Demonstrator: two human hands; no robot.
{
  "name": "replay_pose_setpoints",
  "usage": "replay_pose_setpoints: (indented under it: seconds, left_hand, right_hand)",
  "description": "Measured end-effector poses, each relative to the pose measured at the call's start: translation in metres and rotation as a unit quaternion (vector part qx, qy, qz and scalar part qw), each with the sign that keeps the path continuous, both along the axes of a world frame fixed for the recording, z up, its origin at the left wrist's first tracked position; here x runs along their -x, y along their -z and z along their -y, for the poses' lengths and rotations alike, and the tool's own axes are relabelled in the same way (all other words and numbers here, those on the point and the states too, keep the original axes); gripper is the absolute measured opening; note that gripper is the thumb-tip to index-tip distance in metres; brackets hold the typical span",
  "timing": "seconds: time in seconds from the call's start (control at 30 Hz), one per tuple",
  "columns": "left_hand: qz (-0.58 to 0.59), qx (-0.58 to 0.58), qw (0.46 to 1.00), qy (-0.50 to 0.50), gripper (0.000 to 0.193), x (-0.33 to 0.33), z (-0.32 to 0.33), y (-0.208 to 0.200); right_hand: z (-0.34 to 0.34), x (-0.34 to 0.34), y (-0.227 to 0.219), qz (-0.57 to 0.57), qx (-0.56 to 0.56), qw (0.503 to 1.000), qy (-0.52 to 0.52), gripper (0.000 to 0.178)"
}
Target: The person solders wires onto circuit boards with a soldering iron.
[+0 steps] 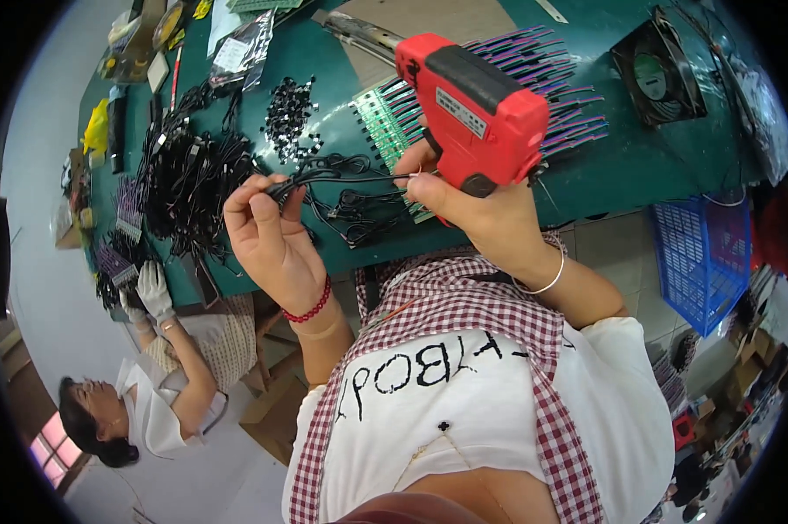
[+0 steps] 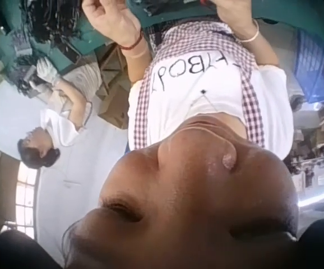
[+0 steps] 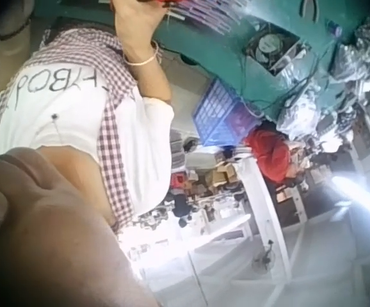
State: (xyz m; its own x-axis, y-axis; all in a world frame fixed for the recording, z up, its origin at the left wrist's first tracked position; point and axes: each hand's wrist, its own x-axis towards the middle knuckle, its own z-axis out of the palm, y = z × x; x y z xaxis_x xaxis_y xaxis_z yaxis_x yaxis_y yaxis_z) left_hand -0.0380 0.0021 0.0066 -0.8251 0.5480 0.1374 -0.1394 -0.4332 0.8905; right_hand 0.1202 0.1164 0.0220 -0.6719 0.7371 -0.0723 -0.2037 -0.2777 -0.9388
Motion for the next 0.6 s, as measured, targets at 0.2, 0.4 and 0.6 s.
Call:
replay_pose_setpoints:
  seconds: [0.2,0.4,0.6]
  left_hand:
    - [0.005,0.045,0.999,0.005,0.013,-0.006,0.002,0.006]
    - [-0.009,0.124,0.988,0.09,0.01,-0.003,0.008,0.005]
    - [-0.094,0.274,0.944,0.158,0.012,-0.006,0.011,-0.005]
  right_hand:
    - [0.0,-0.004,-0.004,0.0,-0.006,1.0,0.029,0.02]
    - [-0.009,-0.01,0.005,0.04,-0.039,0.998,0.03,0.023]
    - [-0.015,-0.013,0.008,0.0,-0.027,0.999,0.018,0.033]
